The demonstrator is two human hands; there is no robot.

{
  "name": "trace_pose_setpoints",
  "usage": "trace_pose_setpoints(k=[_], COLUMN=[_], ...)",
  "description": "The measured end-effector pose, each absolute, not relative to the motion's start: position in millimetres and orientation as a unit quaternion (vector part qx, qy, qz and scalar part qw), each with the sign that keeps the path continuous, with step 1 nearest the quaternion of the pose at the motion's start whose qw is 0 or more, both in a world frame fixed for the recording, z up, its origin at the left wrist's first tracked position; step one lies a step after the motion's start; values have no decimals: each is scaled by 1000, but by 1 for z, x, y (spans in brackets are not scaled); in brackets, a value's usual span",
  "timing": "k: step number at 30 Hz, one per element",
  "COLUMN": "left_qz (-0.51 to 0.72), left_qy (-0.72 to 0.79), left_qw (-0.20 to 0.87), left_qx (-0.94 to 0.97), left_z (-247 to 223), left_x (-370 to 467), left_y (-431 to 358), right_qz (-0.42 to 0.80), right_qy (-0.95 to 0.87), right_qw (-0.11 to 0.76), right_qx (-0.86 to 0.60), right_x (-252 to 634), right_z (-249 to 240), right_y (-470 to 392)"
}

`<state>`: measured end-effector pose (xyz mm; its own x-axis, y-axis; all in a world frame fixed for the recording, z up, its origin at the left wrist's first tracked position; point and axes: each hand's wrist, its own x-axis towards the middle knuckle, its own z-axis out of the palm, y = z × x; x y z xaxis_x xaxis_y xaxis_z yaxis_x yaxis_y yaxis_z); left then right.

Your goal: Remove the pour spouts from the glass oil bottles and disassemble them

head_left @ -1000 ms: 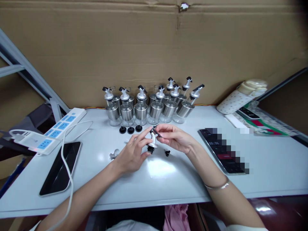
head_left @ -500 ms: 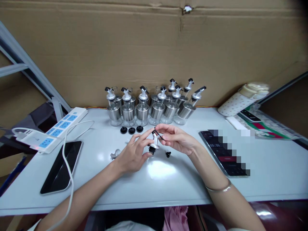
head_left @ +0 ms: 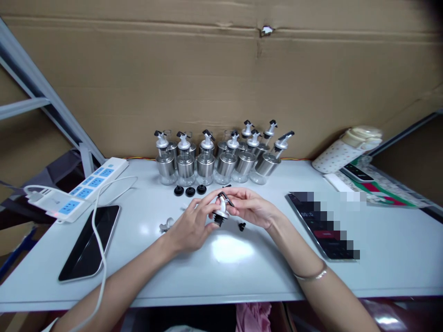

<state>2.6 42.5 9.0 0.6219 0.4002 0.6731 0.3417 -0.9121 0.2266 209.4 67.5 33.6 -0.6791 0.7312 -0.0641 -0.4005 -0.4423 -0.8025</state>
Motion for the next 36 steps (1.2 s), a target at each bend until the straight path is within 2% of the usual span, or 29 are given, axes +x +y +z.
trace_pose_setpoints(k=[16, 23, 29, 36], left_qz=[377, 401, 396, 413], left_qy=[221, 206, 231, 242], left_qw=[82, 1, -55, -21], left_qx=[896, 892, 887, 878], left_z=[8, 9, 11, 9], left_x=[1, 2, 1, 3], left_y=[42, 47, 48, 47], right_qz=[777, 762, 794, 817], right_qy=[-447, -464, -436, -378], right_qw=[381, 391, 360, 383], right_qx=[-226, -225, -224, -205], right_x=[204, 200, 194, 182], right_z=[34, 35, 29, 32], right_y=[66, 62, 58, 55])
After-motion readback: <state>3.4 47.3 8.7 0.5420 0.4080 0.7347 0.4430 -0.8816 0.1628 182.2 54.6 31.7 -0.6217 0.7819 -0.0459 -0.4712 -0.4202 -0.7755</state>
